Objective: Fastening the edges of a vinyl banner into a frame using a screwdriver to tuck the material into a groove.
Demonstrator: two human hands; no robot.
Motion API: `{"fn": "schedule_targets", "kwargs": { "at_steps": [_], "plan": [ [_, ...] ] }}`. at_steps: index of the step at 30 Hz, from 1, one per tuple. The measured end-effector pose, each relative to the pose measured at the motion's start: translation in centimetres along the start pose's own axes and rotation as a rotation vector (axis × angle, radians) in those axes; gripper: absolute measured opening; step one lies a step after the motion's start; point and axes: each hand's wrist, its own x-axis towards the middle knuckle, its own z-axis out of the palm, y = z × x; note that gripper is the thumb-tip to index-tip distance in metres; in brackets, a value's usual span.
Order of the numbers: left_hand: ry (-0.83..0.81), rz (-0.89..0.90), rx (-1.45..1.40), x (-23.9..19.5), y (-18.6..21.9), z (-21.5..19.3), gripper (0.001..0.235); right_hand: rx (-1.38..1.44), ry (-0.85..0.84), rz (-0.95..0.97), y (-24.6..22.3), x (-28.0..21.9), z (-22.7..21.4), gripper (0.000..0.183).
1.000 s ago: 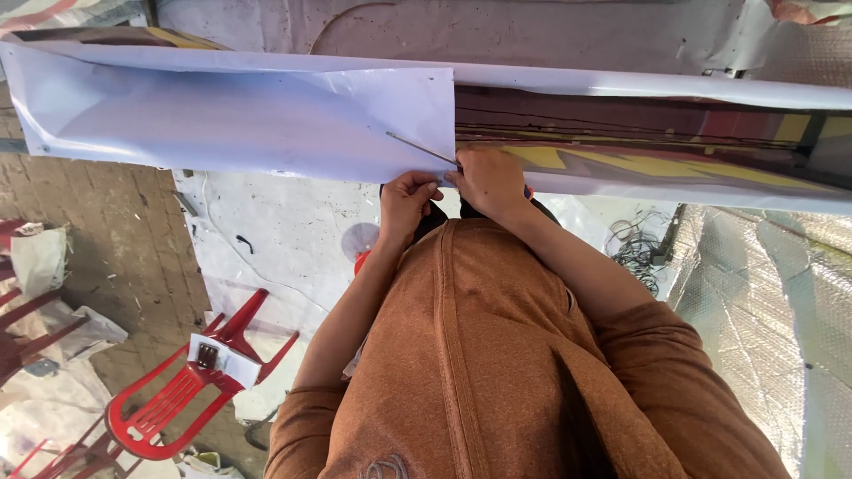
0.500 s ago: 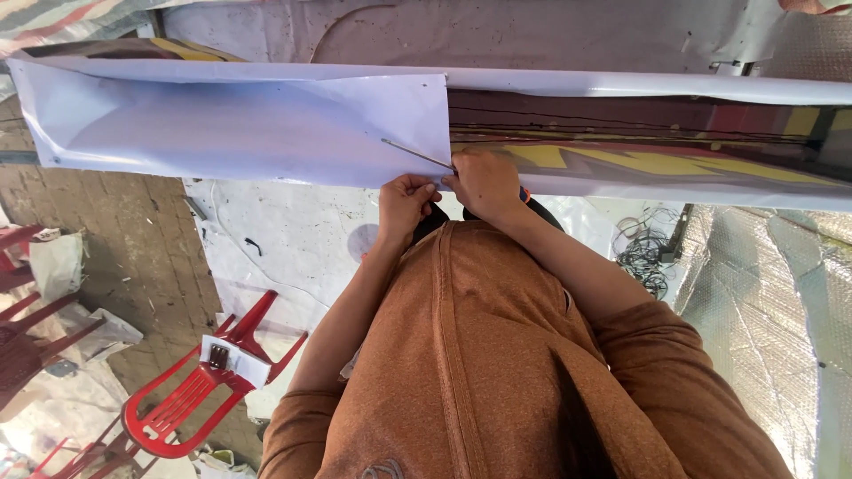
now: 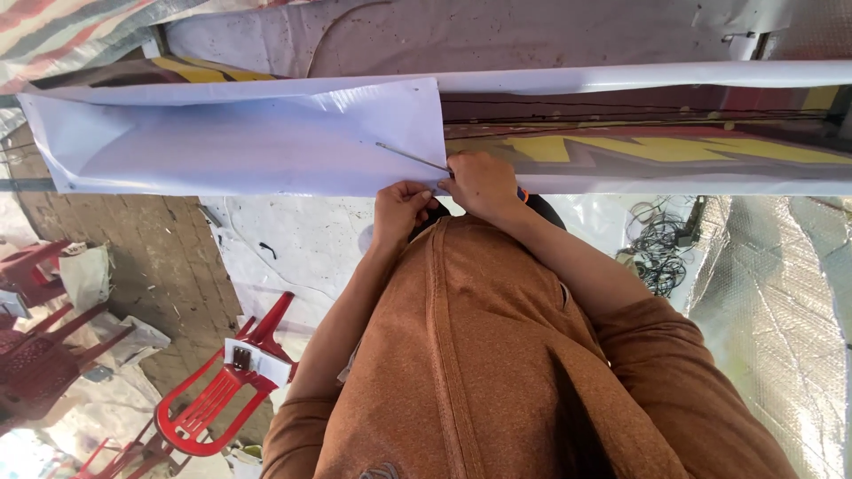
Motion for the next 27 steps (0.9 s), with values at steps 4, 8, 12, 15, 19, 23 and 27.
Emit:
{"fn": "schedule_targets", "kwargs": {
  "at_steps": [4,8,12,15,19,23,27],
  "plan": [
    [0.003,-0.002,0.038,0.8,-1.2,-0.5,0.016,-0.008,-0.01,-0.017,0.1,0.4,-0.1,0.027],
    [0.016,-0.01,0.025,0.9,-0.4,-0.4,0.014,-0.019,-0.082,0.036,-0.3,0.9,-0.5,0.031],
    [0.042,-0.004,0.007,0.6,1.6,-0.1,0.013,0.035,-0.077,0.038,-0.9,1.8,-1.6,0.032],
    [0.027,0.001,-0.027,1.6,1.5,-0.5,0.01,0.008,-0.053,0.03,-1.0,2.6,-1.7,0.032],
    [0.008,-0.003,-0.035,1.4,1.8,-1.2,0.006,-0.019,-0.041,0.033,-0.7,2.4,-1.6,0.032],
    [0.003,0.039,0.1,1.3,0.4,-1.6,0.008,0.005,0.007,-0.037,0.1,1.1,-0.5,0.031],
    [0.012,0.041,0.188,0.3,0.9,-1.1,0.01,-0.041,0.019,-0.072,0.6,0.7,0.6,0.031]
  ]
}}
